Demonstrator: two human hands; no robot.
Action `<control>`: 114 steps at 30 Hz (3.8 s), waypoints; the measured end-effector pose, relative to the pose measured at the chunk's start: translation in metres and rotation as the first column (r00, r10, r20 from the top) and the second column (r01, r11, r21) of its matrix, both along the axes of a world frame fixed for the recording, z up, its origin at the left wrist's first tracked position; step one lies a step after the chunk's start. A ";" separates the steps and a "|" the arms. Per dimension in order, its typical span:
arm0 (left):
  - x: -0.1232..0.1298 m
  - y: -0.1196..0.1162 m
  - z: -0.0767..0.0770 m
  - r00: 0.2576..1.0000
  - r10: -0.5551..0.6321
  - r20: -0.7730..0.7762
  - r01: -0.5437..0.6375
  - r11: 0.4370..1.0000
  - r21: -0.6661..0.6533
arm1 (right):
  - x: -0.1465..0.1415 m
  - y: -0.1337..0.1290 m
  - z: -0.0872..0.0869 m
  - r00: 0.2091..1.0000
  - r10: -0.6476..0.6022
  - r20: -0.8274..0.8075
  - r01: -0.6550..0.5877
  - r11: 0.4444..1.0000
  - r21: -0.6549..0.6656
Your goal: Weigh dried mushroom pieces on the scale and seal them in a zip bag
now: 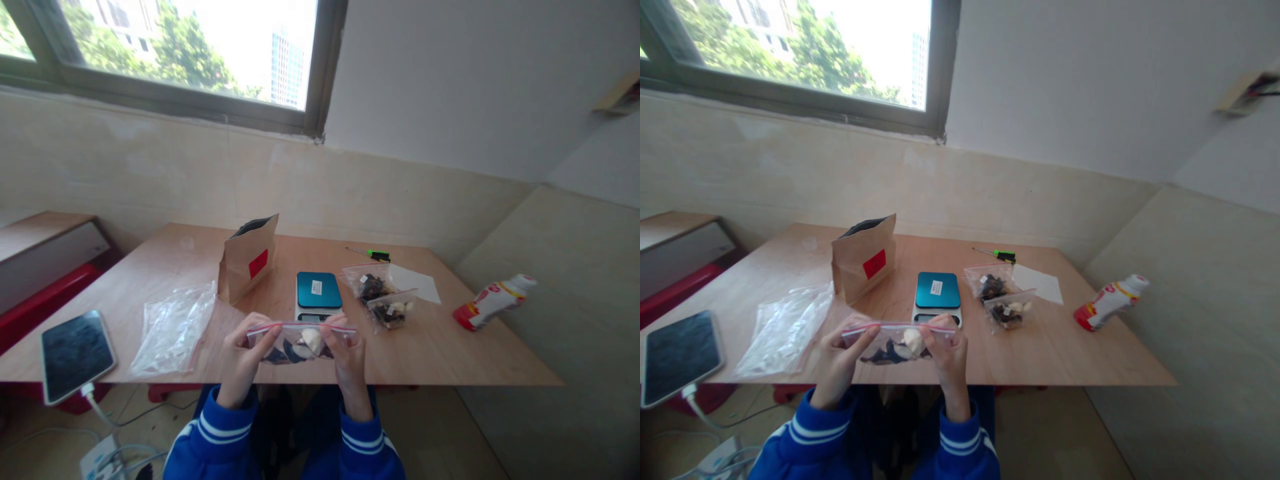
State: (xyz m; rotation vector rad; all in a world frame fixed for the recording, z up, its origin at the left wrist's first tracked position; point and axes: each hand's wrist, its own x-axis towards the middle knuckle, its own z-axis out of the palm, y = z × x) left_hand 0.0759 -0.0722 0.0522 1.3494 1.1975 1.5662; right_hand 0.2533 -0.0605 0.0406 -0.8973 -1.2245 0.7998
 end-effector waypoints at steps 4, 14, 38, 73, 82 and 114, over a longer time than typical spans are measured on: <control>-0.001 0.003 -0.006 0.996 -0.059 0.069 0.060 0.998 -0.003 | 0.001 -0.002 0.003 0.997 0.067 0.026 -0.066 0.997 -0.027; 0.000 0.000 0.008 0.986 -0.166 0.014 0.166 0.986 -0.002 | -0.004 -0.003 0.006 0.998 0.056 0.025 -0.055 0.997 -0.050; 0.001 -0.002 0.004 0.996 -0.091 -0.021 0.093 0.992 0.085 | -0.005 -0.006 0.008 0.972 0.224 -0.074 -0.227 0.973 -0.031; 0.007 -0.004 0.009 0.986 -0.145 -0.087 0.156 0.979 0.135 | -0.014 -0.010 0.019 0.953 0.301 0.032 -0.291 0.941 -0.175; 0.013 -0.003 0.009 0.985 -0.031 -0.167 0.074 0.964 0.256 | -0.021 -0.008 0.015 0.983 0.144 0.114 -0.138 0.989 -0.060; -0.010 0.003 -0.006 0.970 -0.199 0.137 0.221 0.959 -0.175 | 0.006 -0.005 0.008 0.976 0.090 0.199 -0.034 0.963 -0.268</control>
